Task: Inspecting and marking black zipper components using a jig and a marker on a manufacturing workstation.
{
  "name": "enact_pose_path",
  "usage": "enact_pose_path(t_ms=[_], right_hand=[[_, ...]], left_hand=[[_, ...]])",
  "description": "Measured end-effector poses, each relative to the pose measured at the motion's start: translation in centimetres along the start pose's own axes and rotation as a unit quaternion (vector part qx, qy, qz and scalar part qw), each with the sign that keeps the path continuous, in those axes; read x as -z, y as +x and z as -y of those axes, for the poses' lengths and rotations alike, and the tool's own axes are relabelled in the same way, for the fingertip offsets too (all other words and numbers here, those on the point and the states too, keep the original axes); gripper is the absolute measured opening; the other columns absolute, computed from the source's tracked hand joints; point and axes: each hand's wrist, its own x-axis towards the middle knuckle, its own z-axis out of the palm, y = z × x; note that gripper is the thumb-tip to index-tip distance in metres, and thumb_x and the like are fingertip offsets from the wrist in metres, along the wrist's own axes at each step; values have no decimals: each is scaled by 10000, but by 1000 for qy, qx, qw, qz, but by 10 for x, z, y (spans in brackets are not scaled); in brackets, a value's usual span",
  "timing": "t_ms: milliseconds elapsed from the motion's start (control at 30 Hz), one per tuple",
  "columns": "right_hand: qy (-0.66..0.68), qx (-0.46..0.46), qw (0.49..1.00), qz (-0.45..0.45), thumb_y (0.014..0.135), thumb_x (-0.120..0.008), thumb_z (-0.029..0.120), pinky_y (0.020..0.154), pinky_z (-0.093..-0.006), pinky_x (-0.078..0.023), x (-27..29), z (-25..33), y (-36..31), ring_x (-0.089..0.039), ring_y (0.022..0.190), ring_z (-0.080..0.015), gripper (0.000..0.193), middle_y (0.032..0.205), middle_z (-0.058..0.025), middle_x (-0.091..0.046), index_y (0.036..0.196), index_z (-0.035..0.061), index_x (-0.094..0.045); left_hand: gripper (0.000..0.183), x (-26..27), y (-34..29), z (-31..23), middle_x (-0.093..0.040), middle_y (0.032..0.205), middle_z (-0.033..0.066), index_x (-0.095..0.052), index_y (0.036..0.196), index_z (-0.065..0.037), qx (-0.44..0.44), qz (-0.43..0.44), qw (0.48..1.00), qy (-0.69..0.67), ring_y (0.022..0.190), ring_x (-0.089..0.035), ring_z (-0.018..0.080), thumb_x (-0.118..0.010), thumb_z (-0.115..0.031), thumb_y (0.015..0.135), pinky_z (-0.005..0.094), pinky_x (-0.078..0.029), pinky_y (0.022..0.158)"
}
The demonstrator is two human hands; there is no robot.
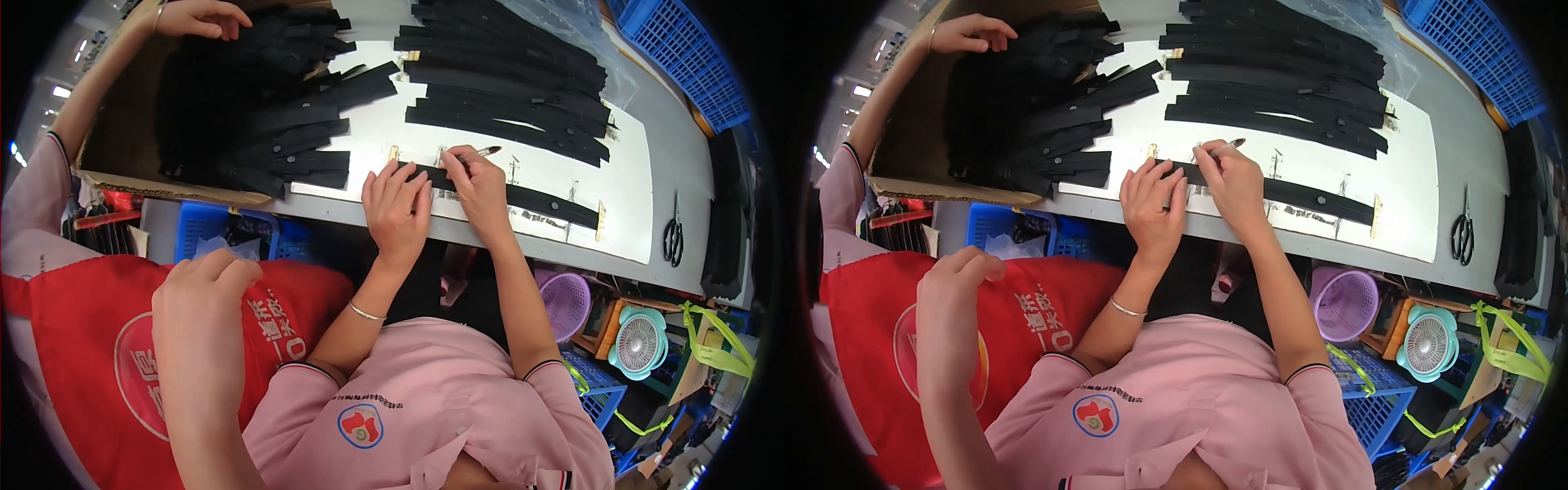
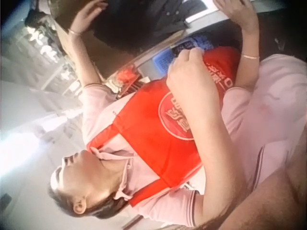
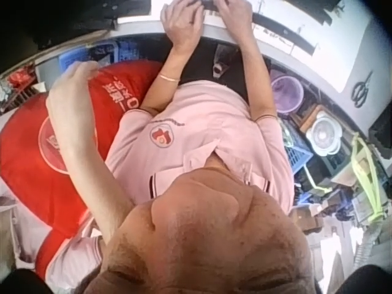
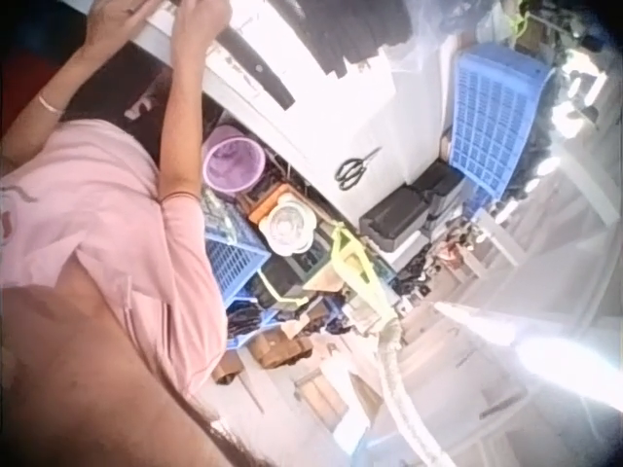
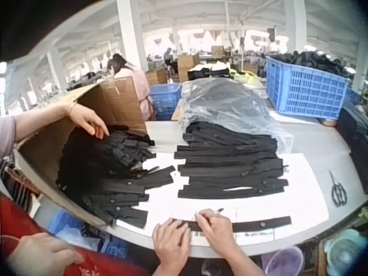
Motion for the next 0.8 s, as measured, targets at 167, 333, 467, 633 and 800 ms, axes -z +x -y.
enact_pose_path(t_ms=[167,333,467,633,800], right_hand=[[-16,17,1000,-15,995,-676,258,591,-326,-489,-3,-5,1,-664,615,-218,236,755,-99,-709,993,32,-745],[-48,29,998,-15,995,-677,244,588,-329,-484,-2,-1,1,-647,601,-221,216,738,-105,-691,989,37,-739],[-65,74,994,-41,991,-682,225,579,-321,-481,-6,-4,0,-650,600,-215,193,742,-106,-693,991,39,-733],[7,19,1000,11,987,-689,211,580,-276,-470,6,2,-3,-625,616,-136,203,757,-85,-715,966,17,-744],[-36,26,997,60,985,-688,217,571,-242,-450,9,1,-4,-582,604,-62,213,724,-50,-721,996,17,-758]], left_hand=[[155,-1,2,2,-748,1129,44,-784,1016,-96,2,2,1000,-12,1206,-643,274,-783,-95,861,482,-385,1137],[152,-2,3,2,-736,1120,50,-771,1006,-100,-7,0,1000,-13,1191,-635,282,-779,-96,854,498,-389,1125],[152,0,3,1,-745,1132,43,-784,1008,-95,5,8,1000,-15,1208,-639,285,-774,-73,858,480,-379,1142],[157,-1,2,1,-746,1139,45,-786,1011,-96,3,14,1000,-15,1212,-638,285,-770,-63,858,480,-377,1145],[154,-2,1,3,-738,1137,45,-789,1008,-97,-2,16,1000,-9,1202,-633,280,-761,-78,857,491,-376,1146]])
